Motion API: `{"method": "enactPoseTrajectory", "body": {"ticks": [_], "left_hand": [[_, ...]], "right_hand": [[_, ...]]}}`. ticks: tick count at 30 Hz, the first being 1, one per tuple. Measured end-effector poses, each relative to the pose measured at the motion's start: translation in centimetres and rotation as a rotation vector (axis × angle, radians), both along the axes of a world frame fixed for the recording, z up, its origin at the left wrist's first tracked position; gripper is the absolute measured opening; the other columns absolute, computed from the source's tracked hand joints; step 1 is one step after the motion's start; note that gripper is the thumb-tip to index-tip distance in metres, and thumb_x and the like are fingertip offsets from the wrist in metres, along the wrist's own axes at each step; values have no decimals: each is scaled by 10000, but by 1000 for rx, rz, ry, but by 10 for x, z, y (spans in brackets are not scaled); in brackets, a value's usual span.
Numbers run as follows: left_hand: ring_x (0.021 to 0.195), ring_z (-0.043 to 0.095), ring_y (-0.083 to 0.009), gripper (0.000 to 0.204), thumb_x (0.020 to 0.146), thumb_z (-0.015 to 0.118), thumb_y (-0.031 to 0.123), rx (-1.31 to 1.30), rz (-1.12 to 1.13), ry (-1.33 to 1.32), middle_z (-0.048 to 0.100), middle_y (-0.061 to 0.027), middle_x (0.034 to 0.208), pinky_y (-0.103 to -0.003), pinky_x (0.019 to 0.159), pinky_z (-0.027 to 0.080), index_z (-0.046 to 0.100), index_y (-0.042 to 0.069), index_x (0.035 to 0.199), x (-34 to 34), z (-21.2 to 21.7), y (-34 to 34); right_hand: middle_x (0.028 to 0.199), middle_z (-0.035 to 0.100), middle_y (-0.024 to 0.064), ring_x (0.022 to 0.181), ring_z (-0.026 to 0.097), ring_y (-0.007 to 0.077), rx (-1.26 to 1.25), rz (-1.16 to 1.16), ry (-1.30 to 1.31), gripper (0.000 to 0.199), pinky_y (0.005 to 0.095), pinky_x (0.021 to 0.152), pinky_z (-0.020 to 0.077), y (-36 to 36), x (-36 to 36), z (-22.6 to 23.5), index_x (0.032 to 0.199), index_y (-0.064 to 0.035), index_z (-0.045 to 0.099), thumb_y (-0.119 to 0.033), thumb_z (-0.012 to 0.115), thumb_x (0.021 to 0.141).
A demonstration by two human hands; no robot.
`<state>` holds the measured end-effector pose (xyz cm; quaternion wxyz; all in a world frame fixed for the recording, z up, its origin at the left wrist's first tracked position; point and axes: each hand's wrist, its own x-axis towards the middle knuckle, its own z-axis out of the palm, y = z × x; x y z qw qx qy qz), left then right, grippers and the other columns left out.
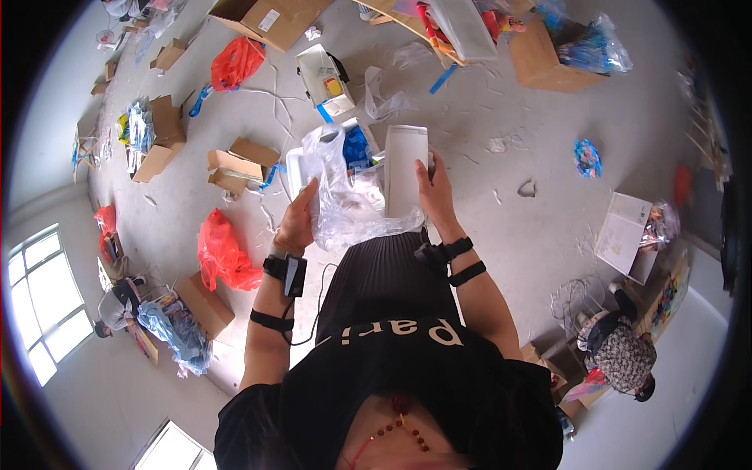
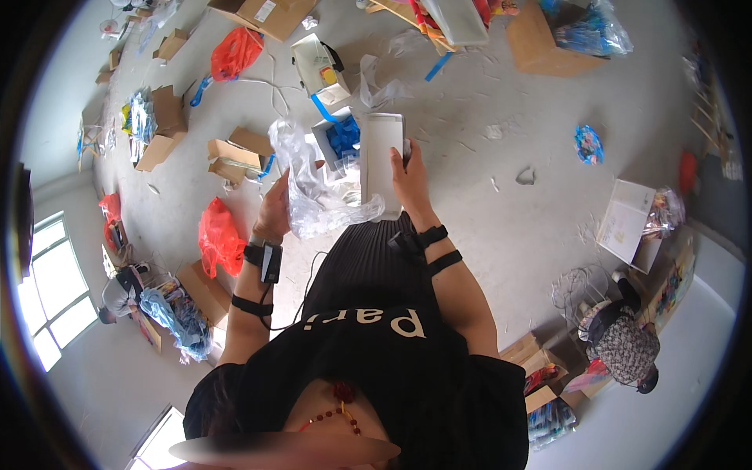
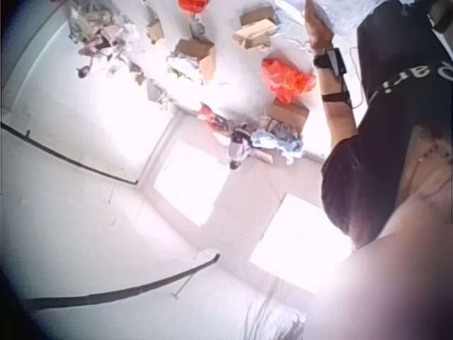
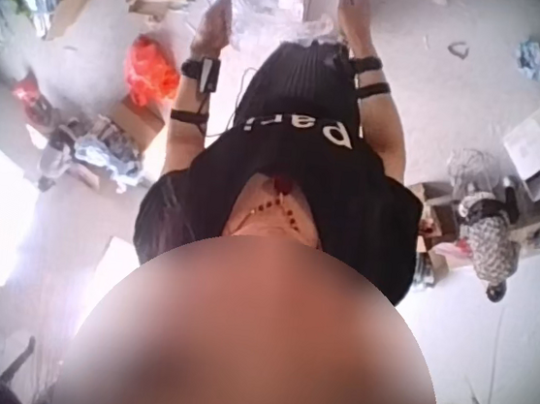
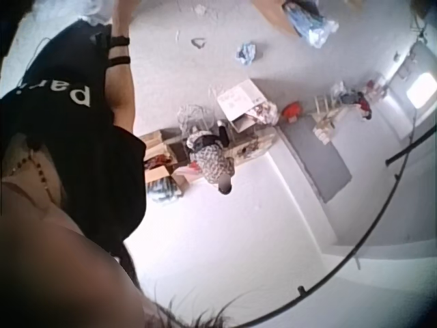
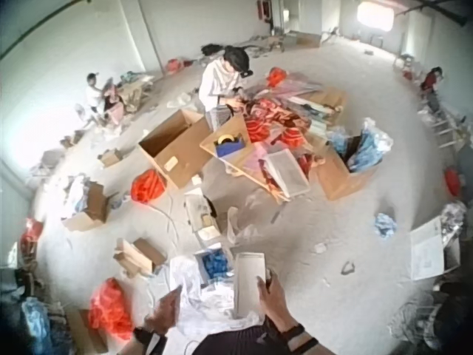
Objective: The person is sorting small plastic components from plastic bags and boxes into a small white box and a larger tray.
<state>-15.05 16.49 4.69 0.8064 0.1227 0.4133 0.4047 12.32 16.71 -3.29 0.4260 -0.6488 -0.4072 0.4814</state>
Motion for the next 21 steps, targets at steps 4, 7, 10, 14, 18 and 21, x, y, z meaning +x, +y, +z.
{"method": "enactPoseTrajectory", "body": {"ticks": [4,7,10,14,18,21], "left_hand": [[1293,554,-246,577,1065,433,391,-33,-19,-19,573,-125,1419,-406,1098,429,437,-15,1475,-6,-8,-7],[1241,589,-253,549,1064,451,376,-63,-5,-25,593,-126,1389,-406,1080,446,468,-16,1448,0,-17,-10],[1222,600,-272,575,1065,442,383,-131,-39,-38,542,-159,1429,-425,1071,464,410,-25,1470,7,-33,-13],[1245,588,-286,606,1066,438,377,-143,-121,-25,498,-203,1471,-435,1081,463,347,-33,1503,21,-42,-12],[1109,666,-259,433,1053,514,315,-225,-99,-91,665,-142,1237,-391,982,538,544,-2,1347,40,-27,-9],[1109,665,-264,433,1055,507,312,-232,-88,-63,664,-145,1235,-392,982,538,537,-5,1349,38,-34,-13]], "right_hand": [[1055,690,213,932,682,305,-114,62,-99,691,377,834,518,-1,24,1,1539,-8,277,-379,554,1027],[1301,598,274,1136,642,360,-327,132,-89,714,393,955,496,3,40,22,1598,-65,125,-285,518,1044],[1563,347,278,1395,452,391,161,162,-210,742,401,1097,411,4,54,5,1617,-122,-2,-131,465,1040],[1650,216,194,1494,290,371,270,297,-249,774,420,1178,321,15,62,9,1624,-142,33,32,420,977],[1636,263,183,1374,437,362,257,403,-283,786,424,1155,349,21,66,13,1628,-159,86,82,392,945],[1594,326,199,1322,480,366,276,412,-269,812,421,1123,384,24,62,25,1628,-189,119,108,386,921]]}}
